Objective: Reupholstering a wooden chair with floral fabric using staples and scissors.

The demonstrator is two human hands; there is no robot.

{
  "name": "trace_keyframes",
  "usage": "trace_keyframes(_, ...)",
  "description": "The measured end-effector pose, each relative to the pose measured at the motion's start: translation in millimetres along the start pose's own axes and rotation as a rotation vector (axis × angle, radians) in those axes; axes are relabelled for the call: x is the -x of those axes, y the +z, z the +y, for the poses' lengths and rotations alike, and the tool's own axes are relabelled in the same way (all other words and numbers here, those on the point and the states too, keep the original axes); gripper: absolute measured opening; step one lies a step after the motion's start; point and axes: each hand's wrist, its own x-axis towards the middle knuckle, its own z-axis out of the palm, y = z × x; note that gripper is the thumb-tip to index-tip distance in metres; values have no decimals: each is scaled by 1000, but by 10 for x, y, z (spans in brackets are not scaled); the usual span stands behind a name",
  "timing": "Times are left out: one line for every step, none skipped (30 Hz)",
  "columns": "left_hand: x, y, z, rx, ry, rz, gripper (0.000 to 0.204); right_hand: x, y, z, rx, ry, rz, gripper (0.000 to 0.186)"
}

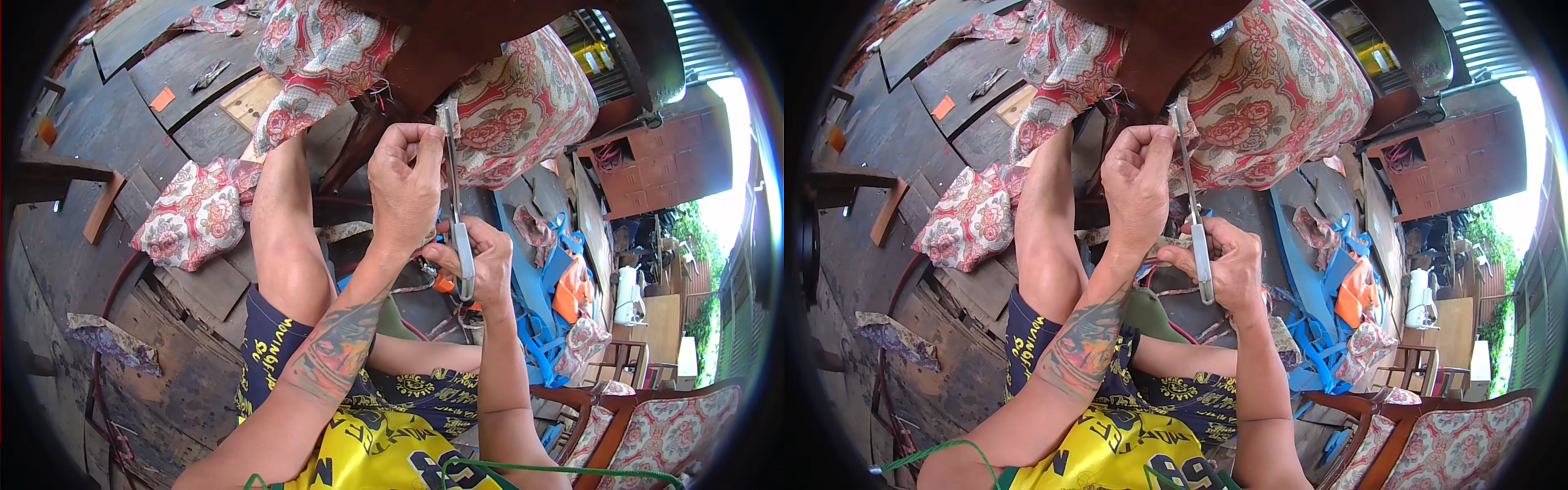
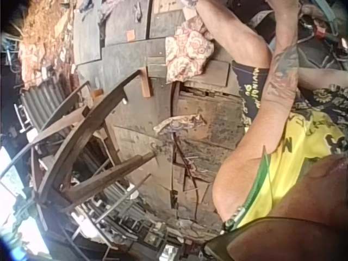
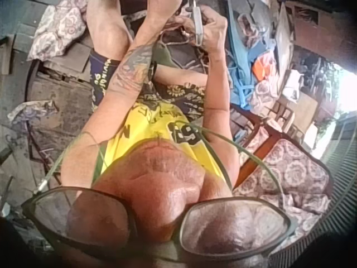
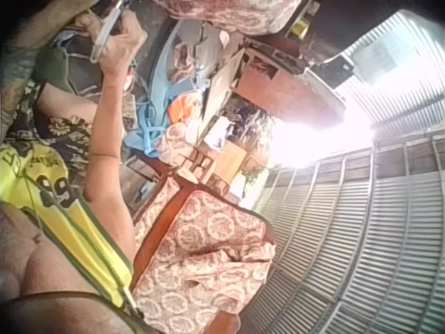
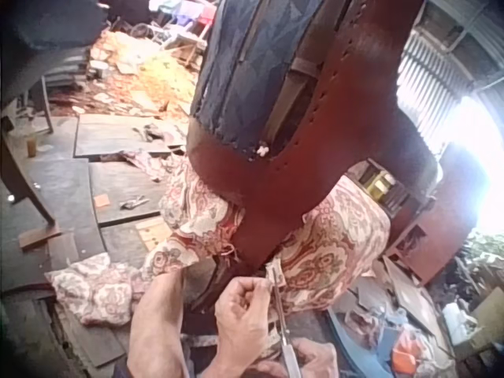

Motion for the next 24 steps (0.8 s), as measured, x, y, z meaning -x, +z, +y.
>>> trace_keyframes(1, 4, 4, 6, -11, 1, 12, -7, -26, 29, 29, -22, -1, 45)
trace_keyframes(1, 8, 1, 6, -12, 2, 12, -12, -36, 36, 59, -44, -3, 43)
trace_keyframes(-2, 14, -3, -6, 12, 2, 14, -5, -38, 15, 60, -43, -4, 43)
trace_keyframes(-4, 16, -5, -20, 36, 3, 17, 5, -32, -43, 32, -10, -4, 43)
trace_keyframes(-6, 16, -11, -20, 36, 5, 17, 13, -27, -74, 4, 23, -4, 42)
trace_keyframes(-7, 15, -21, -69, 54, 9, 18, 17, -29, -60, 4, 22, -7, 42)
trace_keyframes(-7, 16, -31, -116, 71, 12, 19, 22, -41, -35, -1, 3, 4, 42)
trace_keyframes(-5, 19, -38, -115, 71, 14, 19, 25, -57, -22, -6, -17, 14, 41)
trace_keyframes(0, 19, -43, -139, 84, 21, 19, 27, -80, -40, -4, -17, 12, 41)
trace_keyframes(3, 22, -47, -163, 97, 27, 20, 28, -116, -73, 9, 0, -4, 42)
trace_keyframes(7, 22, -39, -161, 97, 29, 20, 25, -148, -91, 23, 18, -21, 42)
trace_keyframes(12, 24, -25, -183, 93, 28, 20, 15, -178, -89, 25, 17, -23, 42)
trace_keyframes(18, 30, -14, -204, 90, 27, 20, 3, -211, -84, 42, -11, -23, 42)
trace_keyframes(24, 44, -12, -200, 90, 29, 20, -10, -233, -88, 58, -40, -23, 43)
trace_keyframes(31, 66, -15, -178, 81, 32, 20, -17, -253, -130, 63, -40, -24, 43)
trace_keyframes(28, 71, -12, -158, 75, 37, 19, -32, -261, -218, 88, -16, -28, 43)
trace_keyframes(29, 62, -15, -156, 78, 40, 19, -44, -273, -296, 114, 10, -31, 43)
trace_keyframes(32, 52, -27, -197, 88, 28, 17, -55, -295, -340, 117, 51, -44, 41)
trace_keyframes(35, 43, -31, -239, 97, 17, 15, -58, -292, -382, 119, 50, -46, 41)
trace_keyframes(29, 38, -35, -238, 98, 19, 15, -62, -285, -418, 116, 57, -42, 41)
trace_keyframes(21, 33, -38, -243, 114, 22, 15, -65, -276, -451, 113, 65, -38, 40)
trace_keyframes(17, 36, -43, -244, 128, 24, 15, -61, -272, -485, 103, 91, -47, 38)
trace_keyframes(18, 39, -37, -241, 127, 24, 15, -57, -254, -485, 106, 92, -46, 38)
trace_keyframes(20, 40, -26, -228, 99, 20, 15, -50, -226, -476, 65, 91, -35, 37)
